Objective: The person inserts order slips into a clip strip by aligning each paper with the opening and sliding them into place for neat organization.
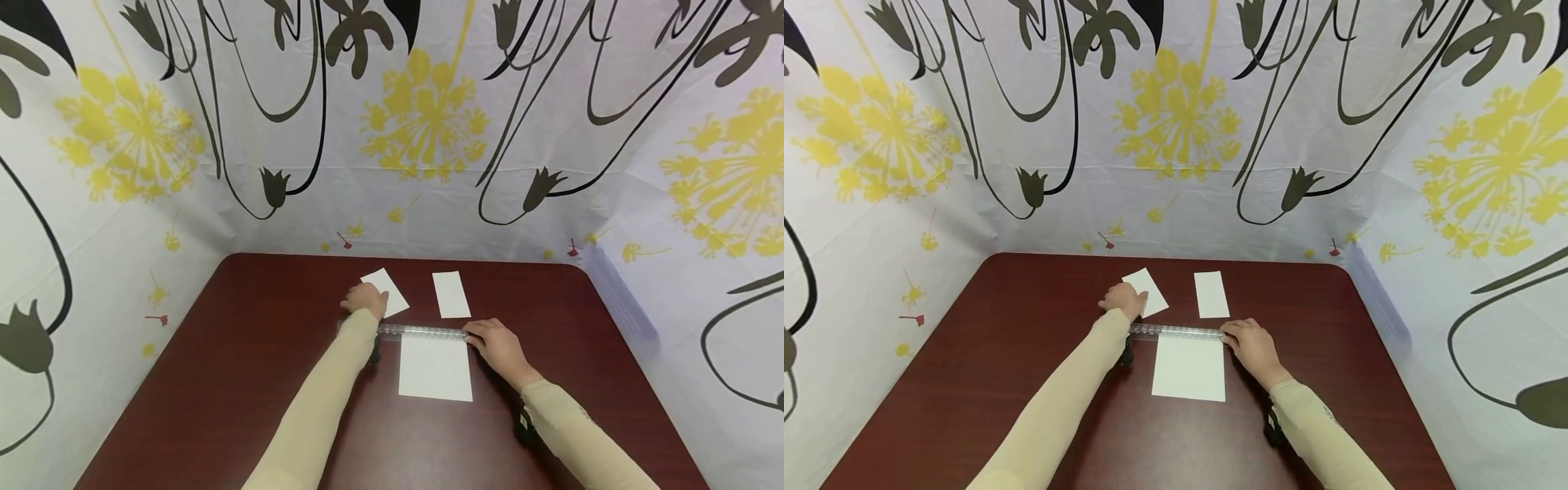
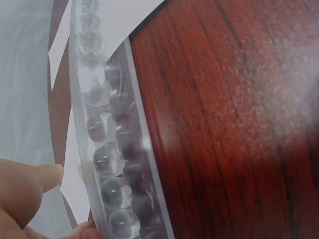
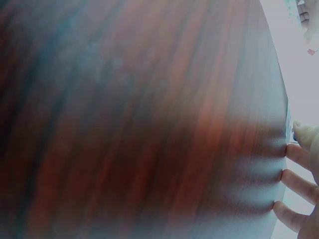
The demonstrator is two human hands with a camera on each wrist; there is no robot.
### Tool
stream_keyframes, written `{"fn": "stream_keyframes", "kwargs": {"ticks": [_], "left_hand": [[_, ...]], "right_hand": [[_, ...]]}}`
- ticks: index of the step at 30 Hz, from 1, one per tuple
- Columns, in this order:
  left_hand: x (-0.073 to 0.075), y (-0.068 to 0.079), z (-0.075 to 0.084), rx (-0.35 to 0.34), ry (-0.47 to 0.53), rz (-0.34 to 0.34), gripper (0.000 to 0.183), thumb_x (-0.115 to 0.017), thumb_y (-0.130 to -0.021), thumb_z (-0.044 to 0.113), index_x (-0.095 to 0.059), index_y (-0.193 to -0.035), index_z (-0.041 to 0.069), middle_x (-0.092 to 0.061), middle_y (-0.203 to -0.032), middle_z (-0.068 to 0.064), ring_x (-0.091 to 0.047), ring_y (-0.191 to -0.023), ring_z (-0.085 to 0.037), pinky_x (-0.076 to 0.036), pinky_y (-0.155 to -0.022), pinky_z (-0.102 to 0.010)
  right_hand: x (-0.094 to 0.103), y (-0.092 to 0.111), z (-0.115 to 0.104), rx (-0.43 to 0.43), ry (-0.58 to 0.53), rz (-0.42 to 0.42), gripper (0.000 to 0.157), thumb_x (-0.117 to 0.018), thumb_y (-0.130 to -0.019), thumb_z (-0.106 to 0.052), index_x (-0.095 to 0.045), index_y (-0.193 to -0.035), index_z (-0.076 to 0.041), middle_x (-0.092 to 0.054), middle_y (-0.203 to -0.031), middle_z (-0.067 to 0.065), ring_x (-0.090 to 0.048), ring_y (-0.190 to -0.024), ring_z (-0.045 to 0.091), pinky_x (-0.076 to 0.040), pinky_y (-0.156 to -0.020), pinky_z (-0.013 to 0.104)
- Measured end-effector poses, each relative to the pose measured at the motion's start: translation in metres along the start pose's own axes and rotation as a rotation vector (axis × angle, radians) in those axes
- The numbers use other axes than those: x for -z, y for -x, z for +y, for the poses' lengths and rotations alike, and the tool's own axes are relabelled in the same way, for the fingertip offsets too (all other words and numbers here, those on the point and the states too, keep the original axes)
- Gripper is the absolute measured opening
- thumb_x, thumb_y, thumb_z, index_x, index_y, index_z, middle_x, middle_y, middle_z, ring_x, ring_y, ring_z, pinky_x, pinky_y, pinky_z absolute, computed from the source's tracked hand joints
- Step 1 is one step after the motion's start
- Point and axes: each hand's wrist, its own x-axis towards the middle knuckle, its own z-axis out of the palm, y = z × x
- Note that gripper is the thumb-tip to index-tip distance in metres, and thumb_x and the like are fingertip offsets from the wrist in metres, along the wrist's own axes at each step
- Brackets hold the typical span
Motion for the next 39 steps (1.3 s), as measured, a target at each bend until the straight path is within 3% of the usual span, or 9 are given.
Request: {"fn": "stream_keyframes", "kwargs": {"ticks": [11, 25, 35, 39], "left_hand": [[-0.012, -0.007, 0.003, 0.04, -0.027, 0.067, 0.066, -0.072, -0.085, 0.05, -0.064, -0.124, -0.003, -0.065, -0.115, -0.023, -0.063, -0.11, -0.039, -0.047, -0.096, -0.056], [-0.013, -0.012, -0.005, -0.011, -0.063, 0.188, 0.056, -0.081, -0.079, 0.044, -0.071, -0.114, 0.001, -0.072, -0.112, -0.017, -0.066, -0.102, -0.034, -0.052, -0.09, -0.05], [-0.014, -0.012, -0.007, -0.027, -0.082, 0.17, 0.042, -0.075, -0.085, 0.034, -0.07, -0.113, 0.002, -0.071, -0.115, -0.017, -0.064, -0.106, -0.033, -0.05, -0.093, -0.052], [-0.012, -0.01, -0.007, -0.012, -0.113, 0.172, 0.051, -0.075, -0.085, 0.04, -0.068, -0.118, 0.002, -0.069, -0.119, -0.016, -0.06, -0.111, -0.033, -0.048, -0.095, -0.053]], "right_hand": [[-0.001, 0.0, 0.0, 0.001, -0.007, 0.009, 0.025, -0.072, -0.09, -0.019, -0.074, -0.114, -0.013, -0.074, -0.113, 0.005, -0.065, -0.106, 0.025, -0.057, -0.083, 0.045], [0.0, 0.0, 0.0, -0.003, -0.006, 0.008, 0.024, -0.072, -0.09, -0.019, -0.074, -0.113, -0.014, -0.074, -0.114, 0.005, -0.065, -0.106, 0.025, -0.057, -0.082, 0.045], [-0.001, 0.0, 0.0, -0.006, -0.009, 0.01, 0.024, -0.073, -0.089, -0.019, -0.074, -0.113, -0.014, -0.074, -0.113, 0.005, -0.066, -0.105, 0.025, -0.057, -0.082, 0.045], [0.0, 0.0, 0.0, -0.009, -0.008, 0.004, 0.025, -0.073, -0.09, -0.019, -0.074, -0.114, -0.014, -0.074, -0.114, 0.004, -0.065, -0.106, 0.025, -0.057, -0.082, 0.045]]}}
